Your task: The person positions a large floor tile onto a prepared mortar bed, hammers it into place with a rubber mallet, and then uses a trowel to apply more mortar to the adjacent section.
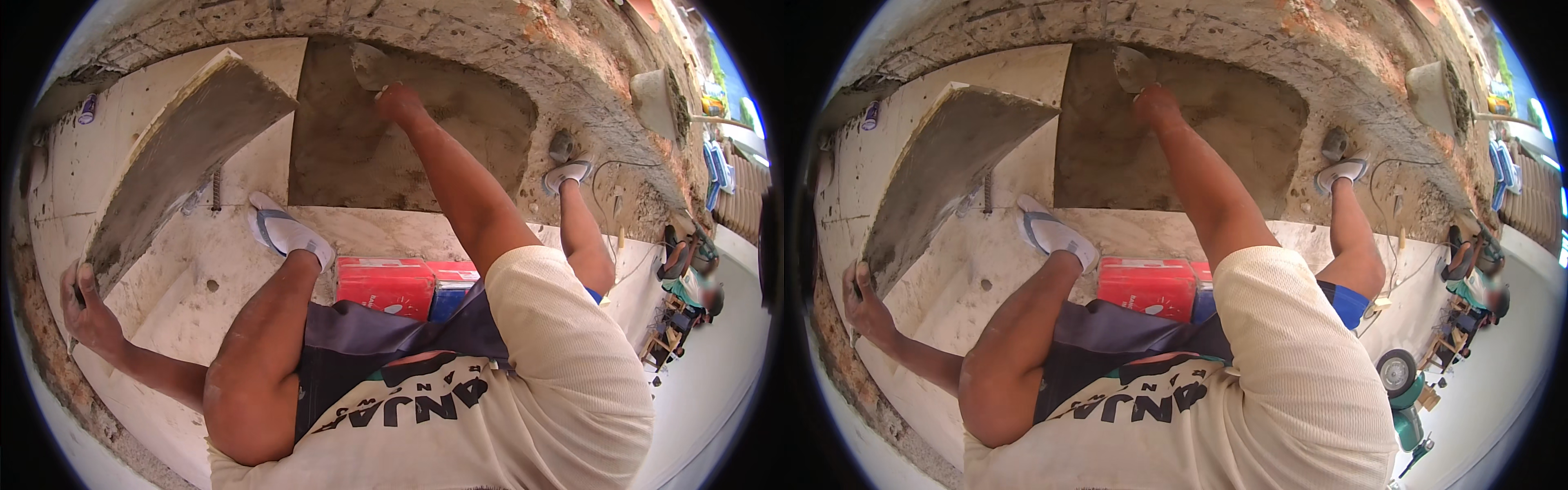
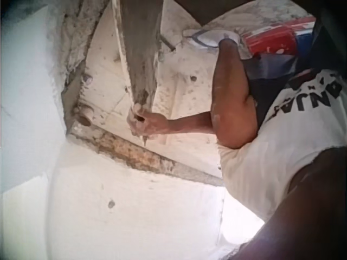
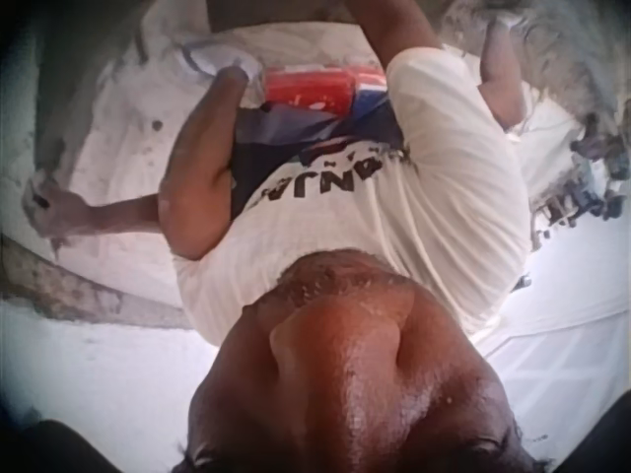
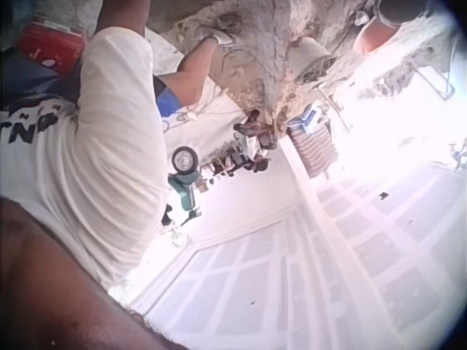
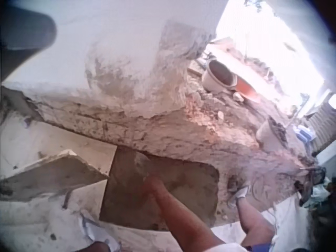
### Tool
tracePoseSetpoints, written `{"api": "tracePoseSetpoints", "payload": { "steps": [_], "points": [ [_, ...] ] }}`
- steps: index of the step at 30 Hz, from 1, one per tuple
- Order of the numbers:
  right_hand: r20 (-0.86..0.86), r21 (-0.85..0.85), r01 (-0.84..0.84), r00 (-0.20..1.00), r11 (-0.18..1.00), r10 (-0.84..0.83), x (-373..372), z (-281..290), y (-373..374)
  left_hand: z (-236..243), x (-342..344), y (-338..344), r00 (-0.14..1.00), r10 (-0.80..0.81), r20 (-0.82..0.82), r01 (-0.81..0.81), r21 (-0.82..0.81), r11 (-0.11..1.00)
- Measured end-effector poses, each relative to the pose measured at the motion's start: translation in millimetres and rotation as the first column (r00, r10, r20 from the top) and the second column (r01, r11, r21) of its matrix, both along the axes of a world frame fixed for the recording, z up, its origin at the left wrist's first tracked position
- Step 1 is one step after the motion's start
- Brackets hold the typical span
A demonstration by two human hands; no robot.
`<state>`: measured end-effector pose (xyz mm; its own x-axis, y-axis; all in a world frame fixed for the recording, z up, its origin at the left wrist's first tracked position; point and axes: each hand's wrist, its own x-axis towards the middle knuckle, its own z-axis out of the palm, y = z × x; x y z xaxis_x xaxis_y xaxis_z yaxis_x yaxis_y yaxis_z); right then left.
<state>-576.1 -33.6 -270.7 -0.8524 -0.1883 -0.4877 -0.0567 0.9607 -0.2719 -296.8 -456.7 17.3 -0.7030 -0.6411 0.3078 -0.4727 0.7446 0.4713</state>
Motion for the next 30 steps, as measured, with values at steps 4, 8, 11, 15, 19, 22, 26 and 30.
{"api": "tracePoseSetpoints", "payload": {
  "steps": [4,8,11,15,19,22,26,30],
  "points": [
    [0.003,-0.032,0.268,0.963,0.963,-0.268,10.2,-9.1,46.1,-1.3,0.9,-3.6,0.999,0.016,0.028,-0.016,0.004,1.000],
    [-0.065,0.058,0.245,0.968,0.968,-0.241,17.0,-19.1,103.9,-2.6,0.0,-5.2,0.998,0.012,0.068,-0.008,-0.059,0.998],
    [-0.031,0.135,0.321,0.947,0.937,-0.320,13.6,-16.8,138.2,-0.7,3.7,-8.3,0.999,-0.008,0.053,0.011,-0.038,0.999],
    [0.061,0.131,0.346,0.933,0.929,-0.356,17.3,-13.8,163.5,5.8,9.8,-3.2,0.998,0.034,0.054,-0.032,-0.044,0.999],
    [0.001,0.400,-0.356,0.921,0.845,0.388,15.5,-62.8,234.8,-16.4,-18.3,-1.6,0.999,-0.036,0.022,0.036,-0.029,0.999],
    [-0.050,-0.203,0.137,0.987,0.970,-0.150,47.1,-27.9,143.4,3.8,0.5,0.9,0.997,0.016,0.070,-0.010,-0.094,0.996],
    [0.048,-0.045,0.086,0.995,0.995,-0.084,75.6,16.5,76.5,7.9,5.7,1.9,0.999,0.013,0.052,-0.011,-0.047,0.999],
    [0.059,0.045,-0.015,0.998,0.999,0.012,87.6,14.2,88.2,4.4,1.2,1.0,0.997,-0.016,0.073,0.020,-0.054,0.998]
  ]
}}
